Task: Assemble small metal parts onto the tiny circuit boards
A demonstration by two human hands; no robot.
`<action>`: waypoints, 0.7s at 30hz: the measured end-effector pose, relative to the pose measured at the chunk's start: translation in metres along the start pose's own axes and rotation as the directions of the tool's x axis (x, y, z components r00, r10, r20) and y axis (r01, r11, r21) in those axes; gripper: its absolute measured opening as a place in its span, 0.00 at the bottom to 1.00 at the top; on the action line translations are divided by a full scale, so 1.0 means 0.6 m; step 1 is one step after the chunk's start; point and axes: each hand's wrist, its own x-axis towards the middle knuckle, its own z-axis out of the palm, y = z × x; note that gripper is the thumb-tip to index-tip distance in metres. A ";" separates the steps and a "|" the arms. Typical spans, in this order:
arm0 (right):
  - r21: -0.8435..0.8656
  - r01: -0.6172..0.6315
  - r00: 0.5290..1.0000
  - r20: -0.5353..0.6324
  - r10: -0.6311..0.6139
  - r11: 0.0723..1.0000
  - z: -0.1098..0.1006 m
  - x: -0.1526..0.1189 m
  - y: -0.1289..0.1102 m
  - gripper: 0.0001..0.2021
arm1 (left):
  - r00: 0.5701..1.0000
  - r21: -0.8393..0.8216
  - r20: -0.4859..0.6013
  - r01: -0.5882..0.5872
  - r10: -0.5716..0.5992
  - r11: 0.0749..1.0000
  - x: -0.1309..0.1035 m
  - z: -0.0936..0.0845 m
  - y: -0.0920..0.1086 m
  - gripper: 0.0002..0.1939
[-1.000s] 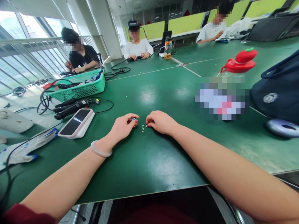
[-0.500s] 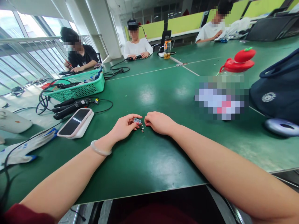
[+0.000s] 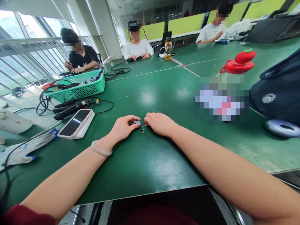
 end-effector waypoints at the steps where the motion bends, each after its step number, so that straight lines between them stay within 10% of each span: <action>1: -0.002 -0.004 1.000 0.002 0.004 1.000 0.000 0.000 0.000 0.09 | 1.000 0.004 -0.001 0.000 0.000 1.000 0.000 0.000 0.000 0.13; 21: 0.042 -0.100 0.995 -0.007 0.100 0.994 0.006 -0.002 -0.001 0.08 | 1.000 -0.039 0.009 0.019 -0.019 0.999 0.000 0.000 0.001 0.14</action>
